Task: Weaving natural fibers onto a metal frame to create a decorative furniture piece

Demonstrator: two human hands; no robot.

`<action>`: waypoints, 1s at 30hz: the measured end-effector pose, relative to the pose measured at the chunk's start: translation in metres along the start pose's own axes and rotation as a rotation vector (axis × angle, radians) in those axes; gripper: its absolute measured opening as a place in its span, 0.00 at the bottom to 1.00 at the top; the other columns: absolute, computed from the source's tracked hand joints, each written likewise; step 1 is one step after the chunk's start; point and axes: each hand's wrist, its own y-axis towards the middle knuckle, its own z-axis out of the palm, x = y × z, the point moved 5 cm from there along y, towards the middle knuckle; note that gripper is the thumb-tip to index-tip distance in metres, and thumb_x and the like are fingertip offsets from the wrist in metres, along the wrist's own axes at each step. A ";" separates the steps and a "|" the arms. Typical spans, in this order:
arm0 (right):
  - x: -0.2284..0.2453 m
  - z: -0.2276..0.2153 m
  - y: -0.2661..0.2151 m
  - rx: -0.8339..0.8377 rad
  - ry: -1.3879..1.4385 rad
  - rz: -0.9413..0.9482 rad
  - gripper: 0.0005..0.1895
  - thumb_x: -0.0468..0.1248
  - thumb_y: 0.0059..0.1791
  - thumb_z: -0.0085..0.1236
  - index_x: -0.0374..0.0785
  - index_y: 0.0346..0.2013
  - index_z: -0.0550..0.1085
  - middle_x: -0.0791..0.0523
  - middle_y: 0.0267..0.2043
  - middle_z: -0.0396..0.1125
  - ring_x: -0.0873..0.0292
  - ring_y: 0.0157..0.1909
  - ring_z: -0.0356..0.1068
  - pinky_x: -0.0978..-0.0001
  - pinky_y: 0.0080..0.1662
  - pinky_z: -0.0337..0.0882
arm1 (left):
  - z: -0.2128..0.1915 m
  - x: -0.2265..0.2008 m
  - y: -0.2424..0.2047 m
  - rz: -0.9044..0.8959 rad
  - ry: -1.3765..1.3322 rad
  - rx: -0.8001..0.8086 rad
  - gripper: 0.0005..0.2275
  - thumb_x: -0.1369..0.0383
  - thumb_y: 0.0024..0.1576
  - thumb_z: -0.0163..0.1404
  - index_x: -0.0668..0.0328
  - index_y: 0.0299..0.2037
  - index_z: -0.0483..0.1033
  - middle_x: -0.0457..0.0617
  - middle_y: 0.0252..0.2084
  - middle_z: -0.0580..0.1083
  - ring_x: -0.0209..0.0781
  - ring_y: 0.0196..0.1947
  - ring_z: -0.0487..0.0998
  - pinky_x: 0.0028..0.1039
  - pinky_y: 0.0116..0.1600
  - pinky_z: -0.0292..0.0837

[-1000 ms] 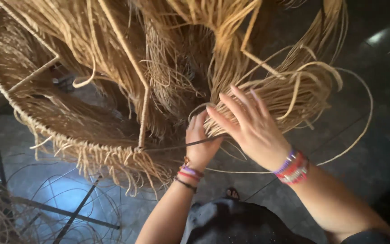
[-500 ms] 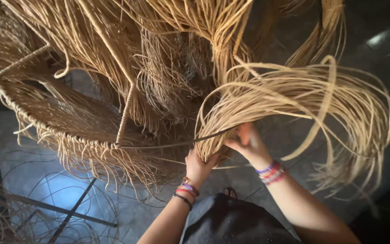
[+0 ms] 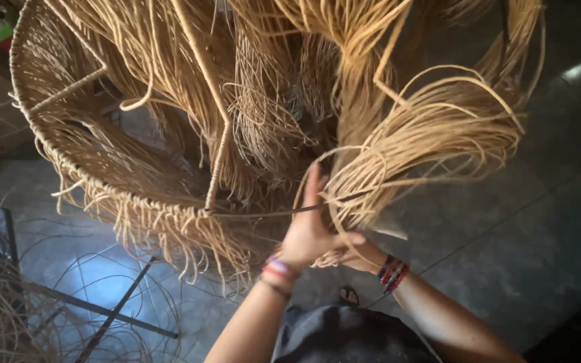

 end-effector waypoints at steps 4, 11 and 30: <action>-0.276 -0.178 0.064 -0.010 0.136 0.017 0.23 0.17 0.39 0.67 0.19 0.48 0.73 0.38 0.43 0.74 0.45 0.47 0.75 0.49 0.60 0.69 | 0.028 0.083 -0.006 -0.303 0.389 0.138 0.45 0.38 0.34 0.65 0.48 0.61 0.64 0.54 0.46 0.80 0.58 0.48 0.81 0.49 0.48 0.80; -0.050 -0.070 -0.042 -0.358 -0.695 0.141 0.32 0.35 0.45 0.64 0.45 0.63 0.65 0.54 0.48 0.77 0.54 0.47 0.79 0.61 0.51 0.78 | 0.006 0.114 -0.018 -0.305 0.819 0.236 0.41 0.44 0.39 0.62 0.47 0.65 0.64 0.55 0.41 0.81 0.57 0.43 0.84 0.45 0.50 0.78; 0.095 -0.013 -0.113 -0.400 0.515 -0.874 0.26 0.57 0.61 0.31 0.52 0.54 0.77 0.53 0.62 0.71 0.48 0.76 0.59 0.45 0.73 0.52 | -0.027 0.068 -0.070 -0.091 0.727 0.094 0.23 0.54 0.56 0.55 0.48 0.61 0.72 0.45 0.52 0.75 0.48 0.51 0.77 0.43 0.57 0.66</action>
